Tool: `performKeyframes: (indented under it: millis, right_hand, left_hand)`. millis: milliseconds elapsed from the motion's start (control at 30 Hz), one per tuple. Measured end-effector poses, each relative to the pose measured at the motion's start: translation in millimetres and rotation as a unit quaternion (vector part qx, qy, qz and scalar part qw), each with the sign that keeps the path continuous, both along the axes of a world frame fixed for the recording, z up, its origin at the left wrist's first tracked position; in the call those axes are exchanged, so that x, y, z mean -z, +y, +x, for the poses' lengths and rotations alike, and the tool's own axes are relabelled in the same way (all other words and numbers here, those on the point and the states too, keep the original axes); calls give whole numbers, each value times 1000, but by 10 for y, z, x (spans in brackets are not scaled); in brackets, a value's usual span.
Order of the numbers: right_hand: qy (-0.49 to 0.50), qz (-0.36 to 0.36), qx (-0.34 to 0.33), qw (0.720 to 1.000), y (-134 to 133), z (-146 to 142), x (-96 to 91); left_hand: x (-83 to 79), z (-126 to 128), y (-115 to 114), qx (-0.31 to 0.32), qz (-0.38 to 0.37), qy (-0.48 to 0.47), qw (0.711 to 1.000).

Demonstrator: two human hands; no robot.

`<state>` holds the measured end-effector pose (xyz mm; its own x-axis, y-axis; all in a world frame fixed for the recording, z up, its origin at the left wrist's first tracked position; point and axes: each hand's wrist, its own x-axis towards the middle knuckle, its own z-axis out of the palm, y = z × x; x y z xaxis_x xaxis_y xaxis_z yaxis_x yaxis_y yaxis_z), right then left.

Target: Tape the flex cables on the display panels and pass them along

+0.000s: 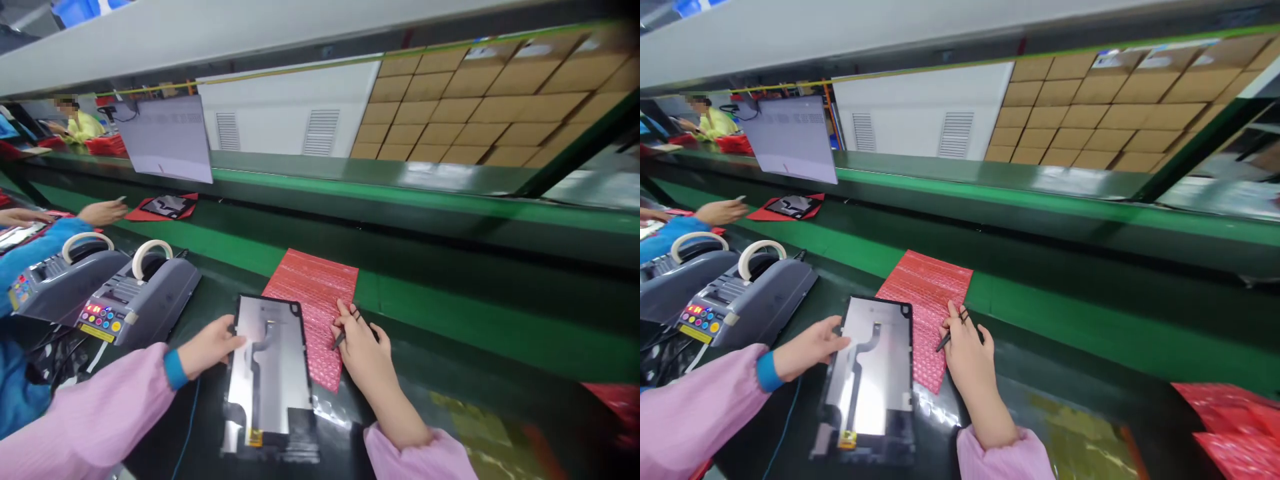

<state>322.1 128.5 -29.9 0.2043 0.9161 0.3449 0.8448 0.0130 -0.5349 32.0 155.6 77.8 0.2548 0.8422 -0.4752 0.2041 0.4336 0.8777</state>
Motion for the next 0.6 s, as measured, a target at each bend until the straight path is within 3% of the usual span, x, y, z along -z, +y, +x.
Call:
performKeyframes:
  millis: [100, 167, 267, 367, 500, 600]
  right_hand:
    - [27, -3, -14, 1000, 7, -9, 5]
    - [52, 2, -15, 999, 25, -17, -2]
    - [99, 23, -1, 995, 35, 32, -72]
    - [151, 65, 60, 985, -75, 174, -227]
    - [182, 94, 134, 970, -529, 392, -368]
    - [127, 62, 136, 981, -1028, 525, -219]
  left_hand:
    - [-171, -154, 87, -5, 39, -3, 999]
    - [-197, -69, 202, -3, 66, -12, 998]
    - [-77, 281, 484, 19, 102, -17, 994]
    - [127, 676, 838, 52, 139, 3, 989]
    - [239, 892, 1143, 84, 226, 59, 969]
    - [175, 775, 1016, 116, 314, 97, 937]
